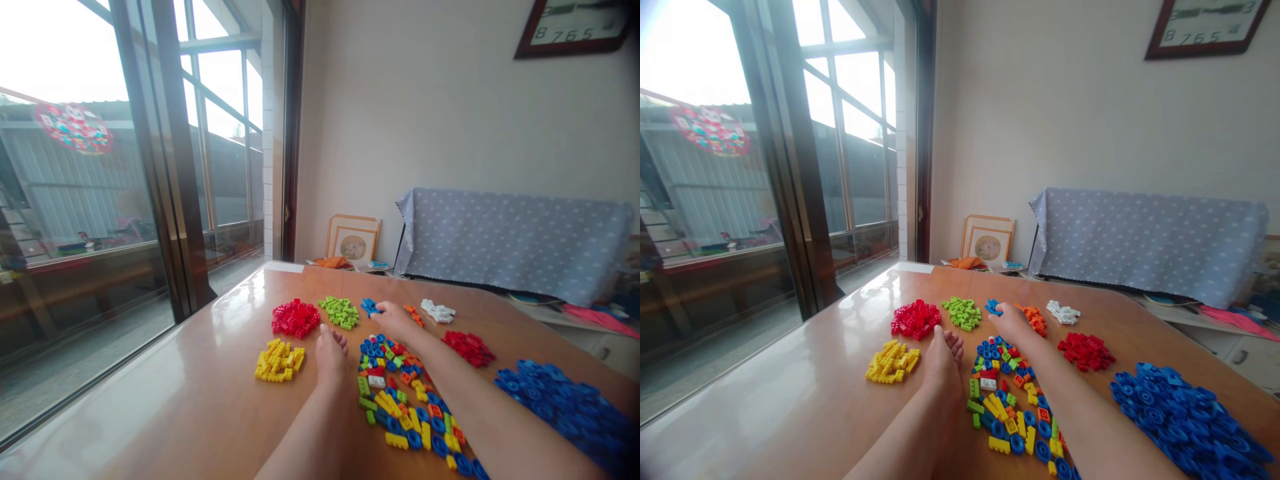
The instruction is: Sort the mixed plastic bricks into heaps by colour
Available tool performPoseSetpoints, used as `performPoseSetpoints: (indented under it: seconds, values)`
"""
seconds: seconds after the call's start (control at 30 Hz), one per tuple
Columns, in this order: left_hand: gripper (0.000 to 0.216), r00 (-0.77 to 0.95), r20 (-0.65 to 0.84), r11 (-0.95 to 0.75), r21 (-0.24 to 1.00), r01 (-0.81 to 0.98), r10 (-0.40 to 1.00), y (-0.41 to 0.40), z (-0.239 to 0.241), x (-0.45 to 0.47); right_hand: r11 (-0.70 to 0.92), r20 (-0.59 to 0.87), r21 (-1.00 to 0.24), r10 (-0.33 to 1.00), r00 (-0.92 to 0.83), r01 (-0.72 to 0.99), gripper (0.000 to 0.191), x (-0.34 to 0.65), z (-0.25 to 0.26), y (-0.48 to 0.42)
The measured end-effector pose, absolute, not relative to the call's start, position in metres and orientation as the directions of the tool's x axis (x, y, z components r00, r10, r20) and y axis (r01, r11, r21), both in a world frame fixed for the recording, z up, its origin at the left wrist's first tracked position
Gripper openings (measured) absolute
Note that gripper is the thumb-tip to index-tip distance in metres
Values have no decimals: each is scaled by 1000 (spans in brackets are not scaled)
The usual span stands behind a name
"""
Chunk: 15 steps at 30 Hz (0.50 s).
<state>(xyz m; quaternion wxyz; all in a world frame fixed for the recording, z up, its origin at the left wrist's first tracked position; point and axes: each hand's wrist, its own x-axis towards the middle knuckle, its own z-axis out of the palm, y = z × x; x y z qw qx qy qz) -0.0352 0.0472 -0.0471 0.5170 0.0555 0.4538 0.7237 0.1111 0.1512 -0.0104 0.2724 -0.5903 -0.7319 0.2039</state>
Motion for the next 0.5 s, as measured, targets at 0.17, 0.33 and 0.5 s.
performPoseSetpoints:
  seconds: [0.17,0.33,0.5]
  values:
    - [44,-446,-380,-52,711,-701,811,43,-40,-33,180,87,-751,981,-175,635,52,166,-16,98]
    - [42,-397,-377,-16,708,-706,837,37,-29,-29,86,-18,-810,985,-171,580,52,209,-19,42]
    - [42,-348,-308,17,771,-637,885,29,-24,-26,79,14,-841,992,-123,535,44,236,-27,22]
